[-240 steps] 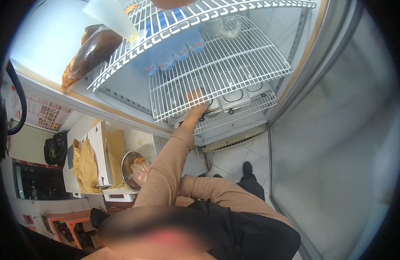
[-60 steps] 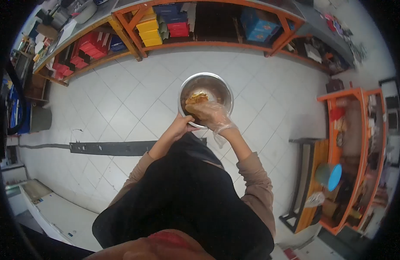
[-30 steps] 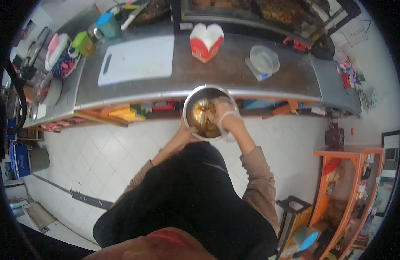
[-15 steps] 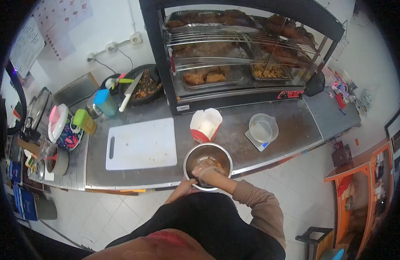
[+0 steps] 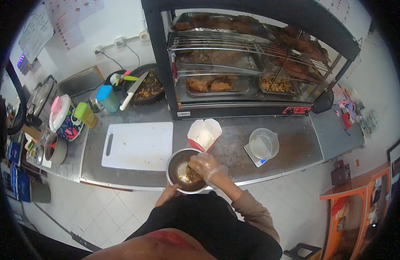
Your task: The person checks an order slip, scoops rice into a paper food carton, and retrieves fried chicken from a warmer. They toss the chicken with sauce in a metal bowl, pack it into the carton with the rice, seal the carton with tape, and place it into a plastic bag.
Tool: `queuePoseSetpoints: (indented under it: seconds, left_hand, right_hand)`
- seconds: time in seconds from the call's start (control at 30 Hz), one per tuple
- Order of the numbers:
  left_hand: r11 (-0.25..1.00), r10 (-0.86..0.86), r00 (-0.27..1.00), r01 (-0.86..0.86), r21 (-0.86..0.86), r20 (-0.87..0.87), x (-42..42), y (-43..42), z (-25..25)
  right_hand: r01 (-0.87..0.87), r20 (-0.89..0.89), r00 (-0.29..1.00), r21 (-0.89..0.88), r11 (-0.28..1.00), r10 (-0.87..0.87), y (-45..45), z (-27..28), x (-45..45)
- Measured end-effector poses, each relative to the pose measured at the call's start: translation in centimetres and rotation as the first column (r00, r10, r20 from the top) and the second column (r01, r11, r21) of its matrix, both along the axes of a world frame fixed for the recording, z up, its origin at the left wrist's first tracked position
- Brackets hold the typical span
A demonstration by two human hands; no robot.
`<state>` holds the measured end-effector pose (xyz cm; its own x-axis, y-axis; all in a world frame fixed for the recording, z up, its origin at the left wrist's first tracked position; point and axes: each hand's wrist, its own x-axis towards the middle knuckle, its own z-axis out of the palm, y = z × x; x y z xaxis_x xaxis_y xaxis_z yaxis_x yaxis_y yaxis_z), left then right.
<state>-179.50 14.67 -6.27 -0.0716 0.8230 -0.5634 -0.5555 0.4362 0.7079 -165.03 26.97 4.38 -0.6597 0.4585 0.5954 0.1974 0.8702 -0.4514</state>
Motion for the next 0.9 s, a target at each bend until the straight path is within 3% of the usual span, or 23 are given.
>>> queuePoseSetpoints:
  seconds: [0.03, 0.07, 0.13, 0.2, 0.27, 0.3, 0.43, 0.5, 0.53, 0.6, 0.63, 0.67, 0.73, 0.8, 0.87, 0.9]
  left_hand:
    - [1.000, 0.015, 1.000, -0.016, -0.026, -0.019, 0.4, 0.0, 0.9]
    - [0.998, 0.030, 0.999, -0.032, -0.051, -0.042, 0.8, 0.0, 1.9]
    - [0.997, 0.058, 0.997, -0.061, -0.055, -0.045, 1.2, 0.1, 2.6]
    - [0.995, 0.086, 0.995, -0.088, -0.054, -0.055, 1.5, -0.1, 2.4]
    - [0.993, 0.120, 0.988, -0.120, 0.003, -0.096, 1.7, -0.2, 1.7]
    - [0.992, 0.121, 0.991, -0.122, -0.014, -0.054, 1.7, -0.4, 1.7]
    - [0.966, 0.253, 0.967, -0.253, -0.058, 0.001, 2.6, -0.5, 1.3]
    - [0.963, 0.269, 0.963, -0.269, -0.033, -0.005, 2.4, -0.4, 0.5]
    - [0.961, 0.278, 0.961, -0.278, 0.001, -0.013, 2.2, -0.3, 0.4]
    - [0.952, 0.306, 0.952, -0.306, -0.005, -0.010, 1.9, -0.5, 0.3]
    - [0.949, 0.315, 0.949, -0.315, 0.005, -0.001, 1.9, -0.4, 0.2]
    - [0.946, 0.324, 0.946, -0.324, 0.016, 0.009, 1.8, -0.3, 0.1]
    - [0.937, 0.348, 0.936, -0.346, 0.055, -0.044, 2.1, 0.0, 1.7]
    - [0.928, 0.368, 0.930, -0.368, 0.051, 0.018, 1.9, 0.1, 0.7]
    - [0.939, 0.342, 0.940, -0.342, -0.025, -0.003, 2.0, 0.0, 0.0]
    - [0.947, 0.319, 0.948, -0.319, 0.024, 0.000, 2.0, 0.0, -0.5]
  right_hand:
    - [0.044, 0.161, 0.987, -0.136, 0.990, -0.022, 0.1, -1.0, -0.1]
    - [0.033, 0.168, 0.986, -0.141, 0.990, -0.009, -0.1, -1.9, -0.6]
    - [0.327, 0.593, 0.790, -0.196, 0.925, -0.154, -0.7, -4.3, -1.9]
    - [0.261, 0.492, 0.863, -0.233, 0.937, -0.118, 0.3, -7.7, -2.4]
    - [0.348, 0.688, 0.722, -0.461, 0.816, 0.081, 1.7, -8.3, -3.2]
    - [0.350, 0.670, 0.733, -0.522, 0.778, 0.120, 1.7, -7.2, -3.2]
    - [0.195, 0.669, 0.692, -0.534, 0.823, 0.271, 1.2, -6.7, -3.7]
    - [0.012, 0.393, 0.908, -0.372, 0.928, 0.146, 0.7, -7.8, -3.7]
    - [0.004, 0.396, 0.905, -0.371, 0.928, 0.154, 0.5, -8.1, -3.8]
    - [0.024, 0.050, 0.999, -0.041, 0.999, -0.022, -0.4, -8.6, -4.0]
    - [-0.008, -0.001, 1.000, -0.013, 1.000, 0.008, -0.1, -8.9, -4.3]
    - [-0.019, 0.009, 1.000, -0.017, 1.000, 0.019, -0.4, -9.1, -4.0]
    - [-0.099, 0.306, 0.945, -0.068, 0.993, 0.116, -0.9, -8.4, -3.8]
    - [-0.164, 0.384, 0.896, -0.179, 0.970, 0.223, -0.7, -8.1, -3.6]
    - [-0.074, 0.297, 0.934, -0.389, 0.918, 0.201, -0.6, -8.9, -4.2]
    - [0.060, 0.521, 0.851, -0.215, 0.975, 0.063, -0.6, -9.0, -4.7]
